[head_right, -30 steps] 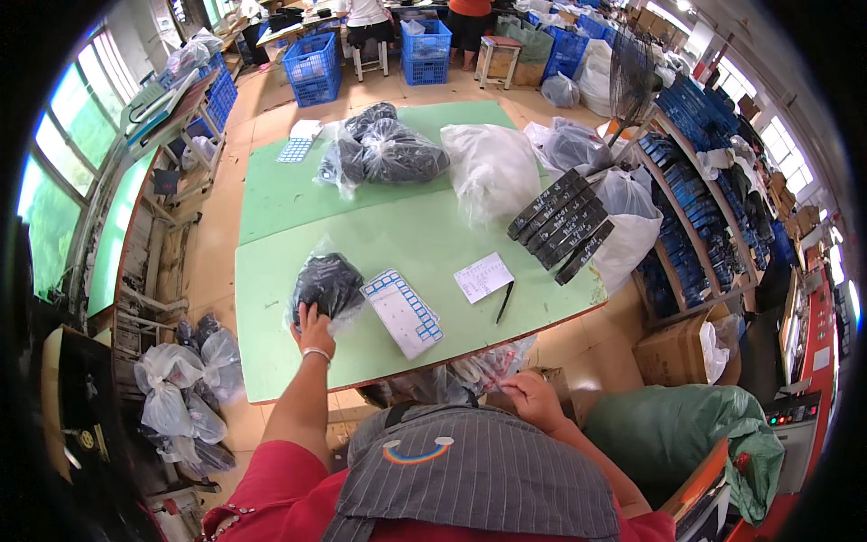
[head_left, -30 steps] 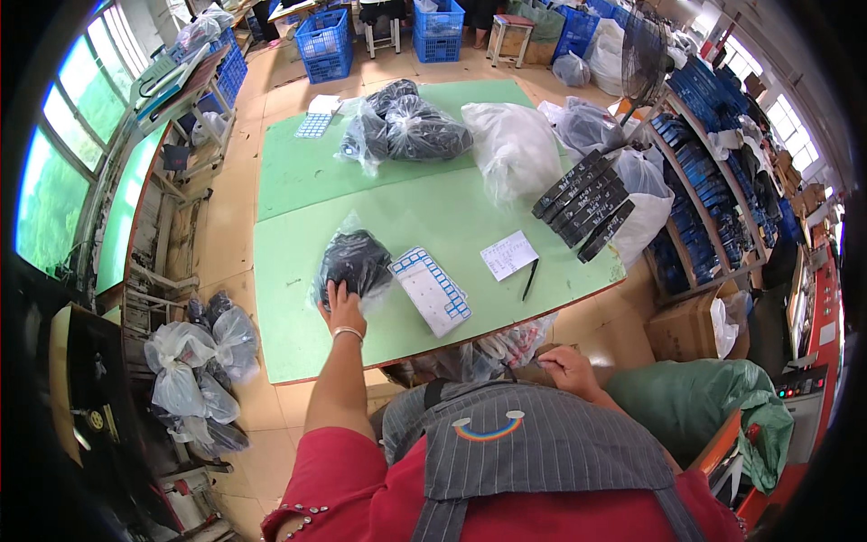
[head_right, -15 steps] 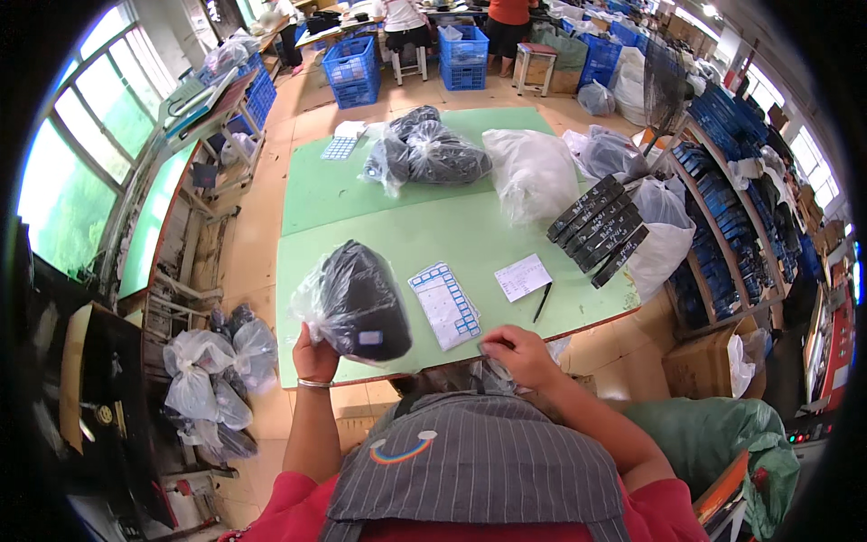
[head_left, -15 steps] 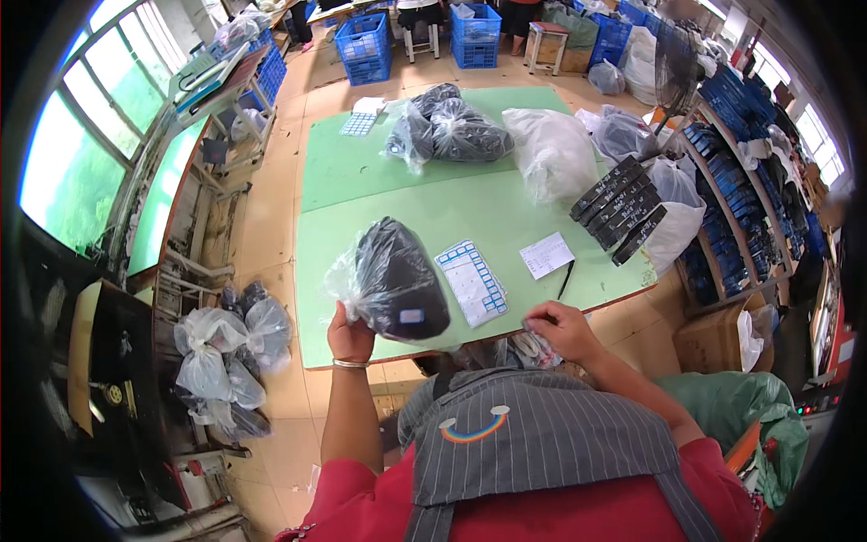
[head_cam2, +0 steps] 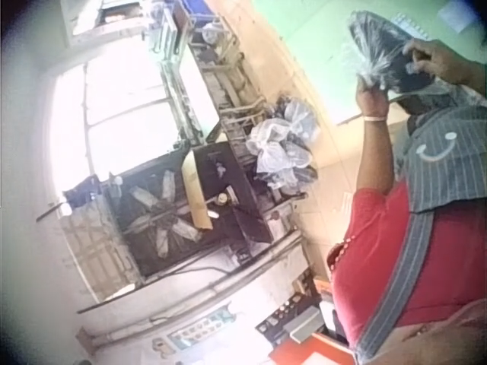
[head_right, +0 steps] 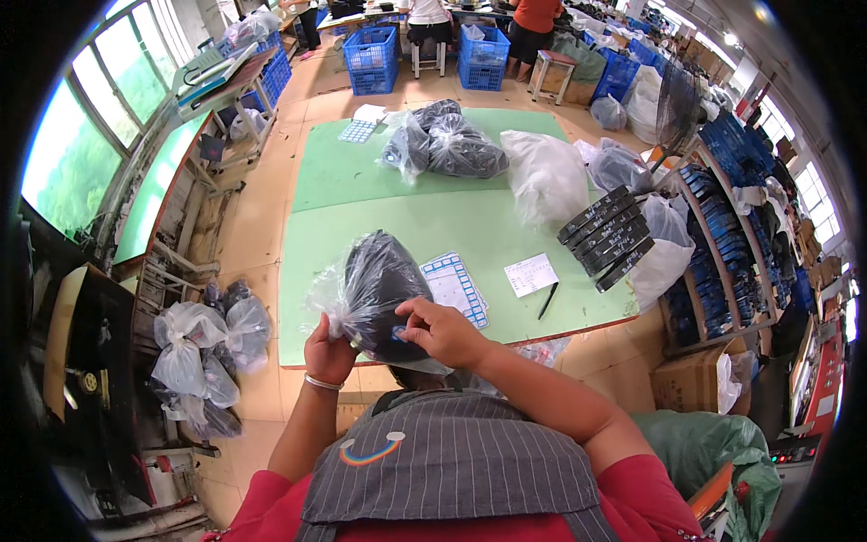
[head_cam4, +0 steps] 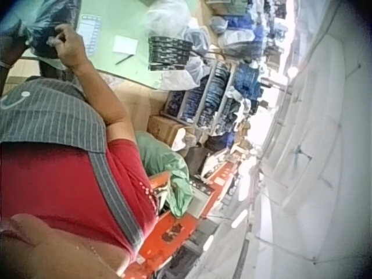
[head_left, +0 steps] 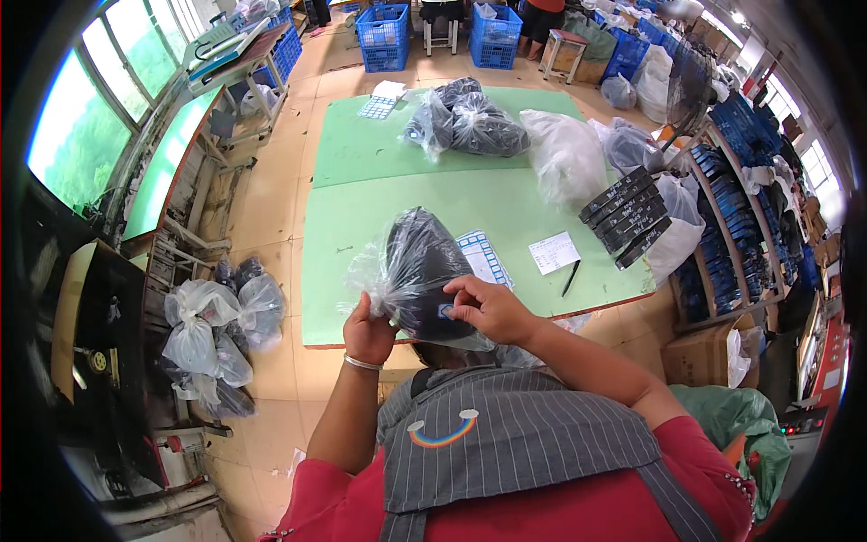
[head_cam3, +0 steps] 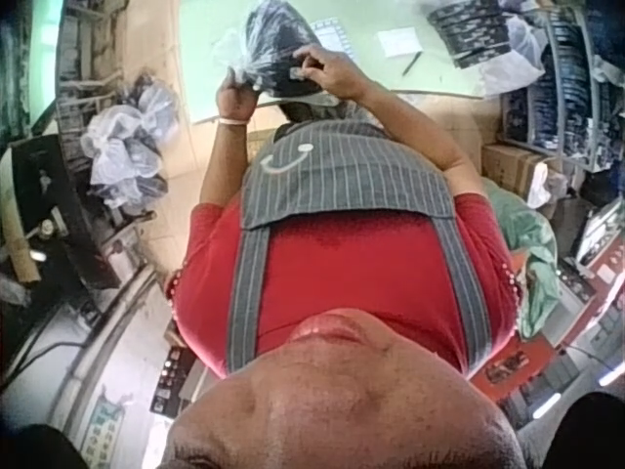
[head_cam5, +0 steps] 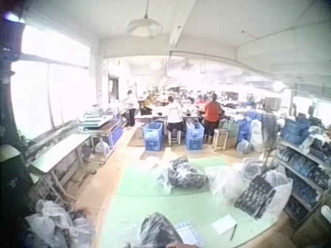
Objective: The recorder uses a die-cutting machine to cut shapes from a large sheet of material, then collects the pieces and packages them in plastic bags.
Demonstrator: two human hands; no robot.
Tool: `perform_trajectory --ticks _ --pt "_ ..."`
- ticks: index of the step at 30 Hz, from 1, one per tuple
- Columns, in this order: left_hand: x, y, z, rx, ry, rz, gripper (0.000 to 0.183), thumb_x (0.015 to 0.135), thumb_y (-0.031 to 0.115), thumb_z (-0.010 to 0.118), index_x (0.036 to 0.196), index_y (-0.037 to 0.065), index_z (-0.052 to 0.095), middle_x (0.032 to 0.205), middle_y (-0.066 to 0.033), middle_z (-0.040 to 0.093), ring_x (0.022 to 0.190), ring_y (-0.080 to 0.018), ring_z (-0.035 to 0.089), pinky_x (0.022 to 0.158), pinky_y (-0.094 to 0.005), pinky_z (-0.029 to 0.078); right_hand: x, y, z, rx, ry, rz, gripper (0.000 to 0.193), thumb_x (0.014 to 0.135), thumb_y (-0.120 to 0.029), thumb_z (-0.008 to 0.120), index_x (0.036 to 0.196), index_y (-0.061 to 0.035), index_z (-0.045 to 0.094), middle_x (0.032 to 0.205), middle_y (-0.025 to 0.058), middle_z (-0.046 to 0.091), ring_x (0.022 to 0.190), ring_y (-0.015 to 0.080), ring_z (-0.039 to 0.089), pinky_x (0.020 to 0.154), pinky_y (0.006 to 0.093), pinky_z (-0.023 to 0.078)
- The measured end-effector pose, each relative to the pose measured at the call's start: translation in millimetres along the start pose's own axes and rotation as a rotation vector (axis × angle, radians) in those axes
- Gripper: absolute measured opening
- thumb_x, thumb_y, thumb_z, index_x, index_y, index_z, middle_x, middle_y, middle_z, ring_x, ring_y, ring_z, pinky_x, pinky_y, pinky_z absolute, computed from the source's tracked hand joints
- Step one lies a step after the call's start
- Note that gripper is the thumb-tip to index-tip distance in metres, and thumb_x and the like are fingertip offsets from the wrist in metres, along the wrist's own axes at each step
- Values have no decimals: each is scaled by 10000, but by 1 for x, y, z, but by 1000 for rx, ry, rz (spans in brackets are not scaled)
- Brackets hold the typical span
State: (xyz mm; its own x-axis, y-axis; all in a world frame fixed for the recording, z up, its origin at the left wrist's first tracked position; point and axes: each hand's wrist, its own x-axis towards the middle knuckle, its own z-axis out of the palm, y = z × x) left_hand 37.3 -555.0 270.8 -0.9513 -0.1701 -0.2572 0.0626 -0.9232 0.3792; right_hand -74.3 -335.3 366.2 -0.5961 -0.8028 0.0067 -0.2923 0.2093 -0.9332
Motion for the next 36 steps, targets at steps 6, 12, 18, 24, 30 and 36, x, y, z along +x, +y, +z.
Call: perform_trajectory --ticks 6,12,18,24,30,36 --pt "-14 0 5 76 -29 -9 532 1004 388 331 1336 -21 401 1357 -183 478 1258 -352 438 1052 -516 326 -8 5 15 -191 40 -57 242 850 -142 650 1034 -30 541 789 109 610 740 282 599 678 368 467" --pt "-22 -3 0 64 -5 -58 525 1005 378 317 1351 -9 394 1372 -169 469 1271 -348 425 1073 -507 305 -23 10 24 -187 40 -8 251 842 -153 666 1010 -29 526 807 112 606 762 287 597 684 376 468" --pt "-24 -13 8 4 -21 -118 485 1012 331 302 1350 -5 388 1381 -169 456 1284 -342 410 1095 -490 288 -36 24 21 -253 98 53 352 810 -239 723 1006 -18 532 922 120 605 891 276 582 785 361 462" --pt "-22 -30 32 -48 -56 -163 559 1007 399 278 1391 -1 347 1424 -185 408 1317 -355 372 1118 -500 248 -46 54 6 -403 365 96 966 699 -470 798 1359 42 314 1298 228 420 1200 360 435 1036 398 337" --pt "-25 -57 49 -37 -7 -152 550 1008 405 265 1377 13 377 1398 -174 445 1302 -347 397 1115 -503 255 -64 64 -10 349 188 331 1200 661 -506 821 1435 53 94 1384 229 338 1288 295 362 1083 380 290" --pt "-41 -77 43 61 182 -206 477 1012 386 293 1310 51 454 1304 -136 530 1218 -316 472 1064 -501 314 -86 96 -8 547 160 378 1080 666 -394 852 1426 26 211 1316 176 447 1212 250 452 1033 363 361"
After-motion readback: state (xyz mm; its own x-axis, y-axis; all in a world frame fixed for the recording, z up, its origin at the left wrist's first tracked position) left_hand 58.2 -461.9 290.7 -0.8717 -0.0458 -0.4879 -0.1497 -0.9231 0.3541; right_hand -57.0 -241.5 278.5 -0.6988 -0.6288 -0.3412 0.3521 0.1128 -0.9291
